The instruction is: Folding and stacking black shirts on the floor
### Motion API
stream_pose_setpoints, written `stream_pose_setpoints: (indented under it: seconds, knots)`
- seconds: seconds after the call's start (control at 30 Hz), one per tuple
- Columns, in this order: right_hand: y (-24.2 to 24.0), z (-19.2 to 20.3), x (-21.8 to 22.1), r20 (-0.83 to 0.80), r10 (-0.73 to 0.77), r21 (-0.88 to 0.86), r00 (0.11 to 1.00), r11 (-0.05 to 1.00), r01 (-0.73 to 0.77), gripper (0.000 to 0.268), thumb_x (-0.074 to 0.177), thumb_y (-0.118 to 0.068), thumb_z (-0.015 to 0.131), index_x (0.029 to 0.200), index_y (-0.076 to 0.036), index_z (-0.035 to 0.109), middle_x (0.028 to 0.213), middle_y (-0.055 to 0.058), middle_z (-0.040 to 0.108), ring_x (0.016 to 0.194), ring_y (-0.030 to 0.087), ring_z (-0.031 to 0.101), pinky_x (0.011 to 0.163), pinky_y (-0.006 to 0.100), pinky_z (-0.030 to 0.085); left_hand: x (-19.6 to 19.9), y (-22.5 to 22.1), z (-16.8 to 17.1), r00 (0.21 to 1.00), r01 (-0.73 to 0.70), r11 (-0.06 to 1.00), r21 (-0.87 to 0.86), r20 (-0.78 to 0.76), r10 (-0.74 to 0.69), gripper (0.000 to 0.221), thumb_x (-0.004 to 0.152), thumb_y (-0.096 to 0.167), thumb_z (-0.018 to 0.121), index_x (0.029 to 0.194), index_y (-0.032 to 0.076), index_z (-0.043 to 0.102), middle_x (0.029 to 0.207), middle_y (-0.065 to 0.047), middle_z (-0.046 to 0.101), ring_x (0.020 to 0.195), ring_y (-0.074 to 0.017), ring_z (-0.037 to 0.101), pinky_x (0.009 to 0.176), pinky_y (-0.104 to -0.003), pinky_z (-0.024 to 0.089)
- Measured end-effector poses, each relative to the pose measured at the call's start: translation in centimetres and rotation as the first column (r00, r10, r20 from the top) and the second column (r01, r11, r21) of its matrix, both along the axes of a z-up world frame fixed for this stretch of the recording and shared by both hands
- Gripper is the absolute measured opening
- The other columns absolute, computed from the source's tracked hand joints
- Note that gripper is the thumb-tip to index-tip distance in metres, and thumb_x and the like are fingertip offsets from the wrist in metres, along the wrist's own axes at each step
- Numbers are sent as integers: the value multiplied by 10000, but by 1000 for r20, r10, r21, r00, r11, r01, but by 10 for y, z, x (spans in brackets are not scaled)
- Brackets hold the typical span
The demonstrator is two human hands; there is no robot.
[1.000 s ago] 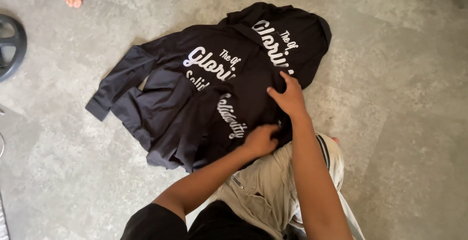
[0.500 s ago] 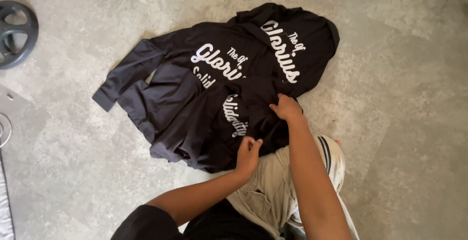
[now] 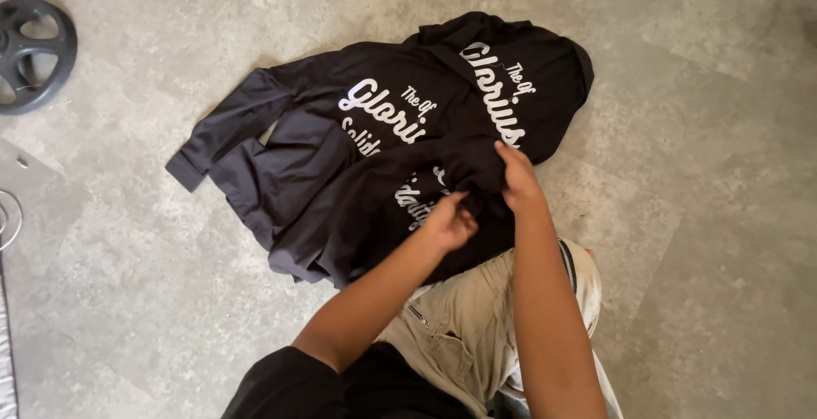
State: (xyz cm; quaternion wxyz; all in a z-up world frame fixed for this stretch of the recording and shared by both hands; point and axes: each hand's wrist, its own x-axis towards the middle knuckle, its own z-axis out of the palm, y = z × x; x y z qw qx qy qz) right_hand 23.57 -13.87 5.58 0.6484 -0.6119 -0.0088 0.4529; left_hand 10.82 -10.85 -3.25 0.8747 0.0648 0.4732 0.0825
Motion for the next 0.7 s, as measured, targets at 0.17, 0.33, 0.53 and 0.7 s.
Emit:
stream_pose_setpoints:
  seconds: [0.17,0.33,0.53,0.7]
  knots:
    - [-4,27,3,-251,-187,370,950,888,273,253,857,-261,620,1074,-130,621,1123,116,626,1054,241,602,946,409,462,7,49,39,991,-135,978,159,3,136,409,690,87,684,1008,101,427,905,-17,251,743,-144,286,693,-428,330]
    - [-22,23,26,-481,-258,480,838,722,498,251,775,-245,620,957,-80,671,980,109,689,882,224,679,832,370,554,-10,64,141,970,-217,646,732,85,229,231,693,37,530,874,36,673,982,-111,556,1024,-203,427,954,-295,295]
    - [-27,-1,48,-629,-425,348,651,595,725,199,612,-165,625,740,-13,630,782,212,652,726,352,660,722,470,563,-50,33,92,934,69,498,864,-231,271,320,804,131,562,1123,108,569,1117,-92,500,1054,-209,467,946,-363,362]
    - [-23,-21,50,-585,-390,390,711,634,668,343,554,-133,543,840,27,643,889,239,646,799,380,662,819,482,564,-63,-46,64,928,223,863,454,-369,-46,388,823,488,553,960,125,548,724,-18,510,547,-114,495,438,-211,398]
